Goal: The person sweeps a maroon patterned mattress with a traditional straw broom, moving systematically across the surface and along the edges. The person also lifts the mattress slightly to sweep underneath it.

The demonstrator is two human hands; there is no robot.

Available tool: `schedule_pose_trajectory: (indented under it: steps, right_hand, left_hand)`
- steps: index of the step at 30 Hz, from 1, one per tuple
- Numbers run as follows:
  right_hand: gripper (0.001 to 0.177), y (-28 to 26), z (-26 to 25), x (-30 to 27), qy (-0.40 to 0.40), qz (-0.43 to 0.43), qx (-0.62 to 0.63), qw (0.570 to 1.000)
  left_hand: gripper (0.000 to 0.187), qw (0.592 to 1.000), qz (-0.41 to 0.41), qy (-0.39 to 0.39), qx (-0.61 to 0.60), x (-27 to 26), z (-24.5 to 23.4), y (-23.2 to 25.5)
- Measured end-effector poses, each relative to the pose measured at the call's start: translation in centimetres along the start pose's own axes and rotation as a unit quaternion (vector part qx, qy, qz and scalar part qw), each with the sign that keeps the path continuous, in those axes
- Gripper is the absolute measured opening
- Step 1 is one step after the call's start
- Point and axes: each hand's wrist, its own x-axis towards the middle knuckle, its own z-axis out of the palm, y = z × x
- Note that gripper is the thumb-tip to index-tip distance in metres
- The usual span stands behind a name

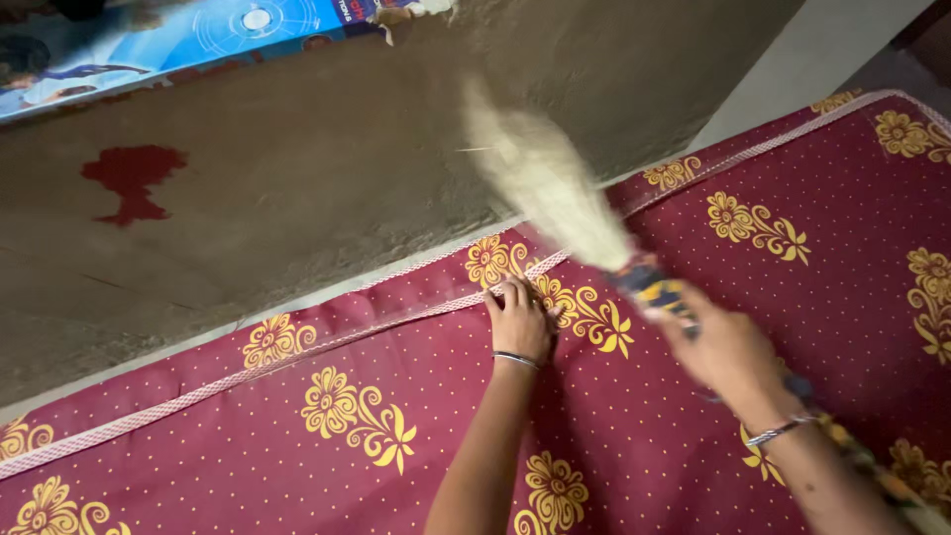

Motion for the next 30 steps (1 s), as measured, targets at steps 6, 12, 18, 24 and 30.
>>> schedule_pose_trajectory:
  steps: [6,12,18,24,30]
  right_hand:
    - [0.038,3.1,2.6,3.6,-0.023,0.01,-0.128,0.991]
    - [0.049,15.2,-5.5,9.1,0.211,0.114,-0.035,0.97]
    - [0.047,4.4,0.1,5.1,0.116,-0.011,-0.08,0.99]
    - [0.029,5.2,3.6,6.5,0.063,-0.034,-0.133,0.989]
    - [0.042,23.1,0.3,11.3,0.207,0.21,0.125,0.947]
  left_hand:
    - [0.066,0.983,0.018,-0.167,-0.069,-0.5,-0.6,-0.1]
    - [0.093,0.997,0.019,-0.07,0.003,0.1,-1.4,-0.6]
    - [0.086,0.99,0.032,-0.133,-0.037,0.5,-2.1,-0.6]
    - [0.085,0.985,0.042,-0.168,-0.017,0.6,-2.6,-1.2]
    - [0.091,0.977,0.041,-0.211,0.011,0.9,-4.2,-1.1]
